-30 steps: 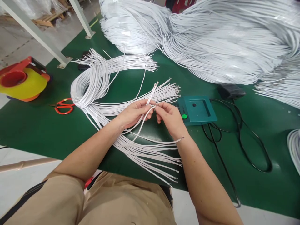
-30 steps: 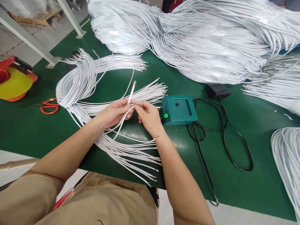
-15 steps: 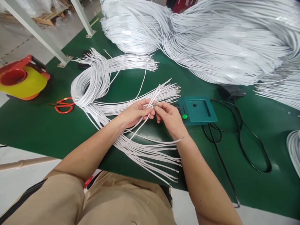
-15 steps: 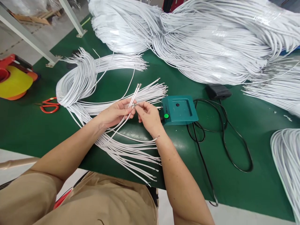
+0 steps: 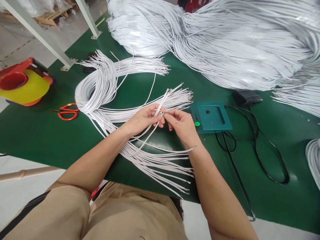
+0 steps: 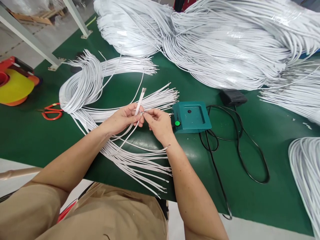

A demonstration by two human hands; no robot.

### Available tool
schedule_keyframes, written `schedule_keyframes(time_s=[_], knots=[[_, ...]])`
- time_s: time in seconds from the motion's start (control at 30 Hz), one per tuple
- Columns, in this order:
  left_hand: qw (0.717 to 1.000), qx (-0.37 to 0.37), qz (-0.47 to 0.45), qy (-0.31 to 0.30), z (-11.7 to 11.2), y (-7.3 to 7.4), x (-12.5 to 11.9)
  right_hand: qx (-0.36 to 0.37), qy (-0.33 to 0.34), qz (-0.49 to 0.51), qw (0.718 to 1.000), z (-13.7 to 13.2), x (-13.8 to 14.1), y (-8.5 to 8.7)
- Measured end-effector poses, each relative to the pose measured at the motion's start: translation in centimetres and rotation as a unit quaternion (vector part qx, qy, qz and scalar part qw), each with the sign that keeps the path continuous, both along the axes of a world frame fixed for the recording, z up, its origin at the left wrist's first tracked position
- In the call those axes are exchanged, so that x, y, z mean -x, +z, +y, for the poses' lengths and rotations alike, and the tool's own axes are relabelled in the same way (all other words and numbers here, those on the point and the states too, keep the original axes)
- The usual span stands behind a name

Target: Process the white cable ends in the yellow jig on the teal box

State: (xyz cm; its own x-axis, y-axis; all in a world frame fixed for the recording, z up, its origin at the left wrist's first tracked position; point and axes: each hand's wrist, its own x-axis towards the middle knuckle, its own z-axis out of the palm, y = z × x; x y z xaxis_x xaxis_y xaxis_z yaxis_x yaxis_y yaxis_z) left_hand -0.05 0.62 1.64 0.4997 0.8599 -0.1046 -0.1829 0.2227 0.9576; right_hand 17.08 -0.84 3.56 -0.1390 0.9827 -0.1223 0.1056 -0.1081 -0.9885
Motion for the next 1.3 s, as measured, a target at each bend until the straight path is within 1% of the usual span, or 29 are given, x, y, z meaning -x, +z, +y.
schedule_keyframes(time_s=[0.1, 0.13, 0.17, 0.2, 0.23, 0.3, 0.33, 0.37, 0.4, 0.43, 0.47, 0.53, 0.57, 0.63, 0.7, 0.77, 0.9, 1.03, 1.07, 1.1, 1.13, 1.17, 1.2, 1.23, 1.27, 1.3], knots=[[1.0, 0.009, 0.004, -0.002, 0.1, 0.2, 0.0, -0.059, 0.007, -0.074, 0.996, -0.1, 0.0, -0.1], [1.0, 0.008, 0.011, 0.001, 0.1, 0.2, -0.1, -0.093, 0.008, -0.117, 0.989, -0.2, -0.1, -0.1], [1.0, 0.007, 0.02, 0.006, 0.2, 0.2, -0.1, -0.135, 0.003, -0.175, 0.975, -0.2, -0.3, -0.1], [0.999, 0.005, 0.029, 0.013, 0.2, 0.1, -0.2, -0.182, -0.007, -0.244, 0.952, -0.2, -0.5, -0.1], [0.999, 0.004, 0.039, 0.022, 0.3, 0.1, -0.3, -0.229, -0.017, -0.32, 0.919, -0.2, -0.8, -0.1], [0.998, 0.0, 0.056, 0.042, 0.3, -0.2, -0.6, -0.303, -0.027, -0.459, 0.835, 0.1, -1.5, -0.2], [0.997, -0.003, 0.063, 0.051, 0.4, -0.4, -0.7, -0.325, -0.02, -0.509, 0.797, 0.3, -1.9, -0.2], [0.996, -0.008, 0.069, 0.059, 0.4, -0.5, -0.8, -0.333, -0.008, -0.544, 0.77, 0.5, -2.3, -0.2], [0.995, -0.012, 0.073, 0.063, 0.4, -0.7, -0.9, -0.333, 0.011, -0.564, 0.755, 0.7, -2.7, -0.2], [0.995, -0.017, 0.075, 0.066, 0.4, -0.9, -1.0, -0.329, 0.026, -0.572, 0.751, 0.8, -3.1, -0.1], [0.995, -0.021, 0.076, 0.068, 0.5, -1.1, -1.0, -0.324, 0.038, -0.569, 0.755, 1.0, -3.5, 0.0], [0.994, -0.027, 0.08, 0.07, 0.5, -1.4, -1.1, -0.328, 0.035, -0.538, 0.776, 1.1, -4.3, 0.6], [0.993, -0.029, 0.085, 0.071, 0.5, -1.5, -1.1, -0.336, 0.014, -0.516, 0.788, 1.0, -4.9, 1.0], [0.992, -0.039, 0.098, 0.074, 0.5, -1.7, -1.0, -0.349, -0.056, -0.479, 0.803, 0.8, -5.9, 2.0], [0.99, -0.053, 0.109, 0.072, 0.4, -1.8, -1.0, -0.348, -0.127, -0.463, 0.805, 0.5, -6.9, 2.8], [0.989, -0.063, 0.113, 0.071, 0.3, -1.7, -1.0, -0.339, -0.16, -0.462, 0.804, 0.5, -7.6, 3.0], [0.986, -0.068, 0.13, 0.073, 0.1, -1.1, -1.0, -0.323, -0.149, -0.467, 0.81, 0.8, -8.1, 2.2], [0.982, -0.073, 0.157, 0.07, 0.1, -1.1, -1.1, -0.326, -0.136, -0.459, 0.815, 0.7, -7.1, 2.0], [0.982, -0.075, 0.159, 0.07, 0.1, -1.1, -1.1, -0.33, -0.122, -0.458, 0.816, 0.4, -6.5, 2.1], [0.982, -0.076, 0.157, 0.072, 0.1, -1.2, -1.1, -0.332, -0.093, -0.46, 0.818, -0.1, -5.7, 2.1], [0.983, -0.076, 0.151, 0.076, 0.2, -1.2, -1.1, -0.332, -0.048, -0.465, 0.819, -0.8, -4.8, 2.0], [0.983, -0.074, 0.145, 0.08, 0.2, -1.1, -1.1, -0.325, 0.019, -0.475, 0.818, -1.7, -3.7, 1.8], [0.984, -0.072, 0.141, 0.084, 0.2, -1.0, -1.1, -0.312, 0.104, -0.49, 0.808, -2.8, -2.6, 1.5], [0.983, -0.071, 0.142, 0.088, 0.2, -0.9, -1.1, -0.294, 0.178, -0.514, 0.786, -4.1, -1.6, 1.1], [0.982, -0.072, 0.147, 0.09, 0.1, -0.7, -1.0, -0.277, 0.22, -0.543, 0.761, -5.5, -0.6, 0.7], [0.981, -0.075, 0.155, 0.091, 0.1, -0.6, -1.0, -0.264, 0.228, -0.571, 0.743, -7.1, 0.3, 0.3]])
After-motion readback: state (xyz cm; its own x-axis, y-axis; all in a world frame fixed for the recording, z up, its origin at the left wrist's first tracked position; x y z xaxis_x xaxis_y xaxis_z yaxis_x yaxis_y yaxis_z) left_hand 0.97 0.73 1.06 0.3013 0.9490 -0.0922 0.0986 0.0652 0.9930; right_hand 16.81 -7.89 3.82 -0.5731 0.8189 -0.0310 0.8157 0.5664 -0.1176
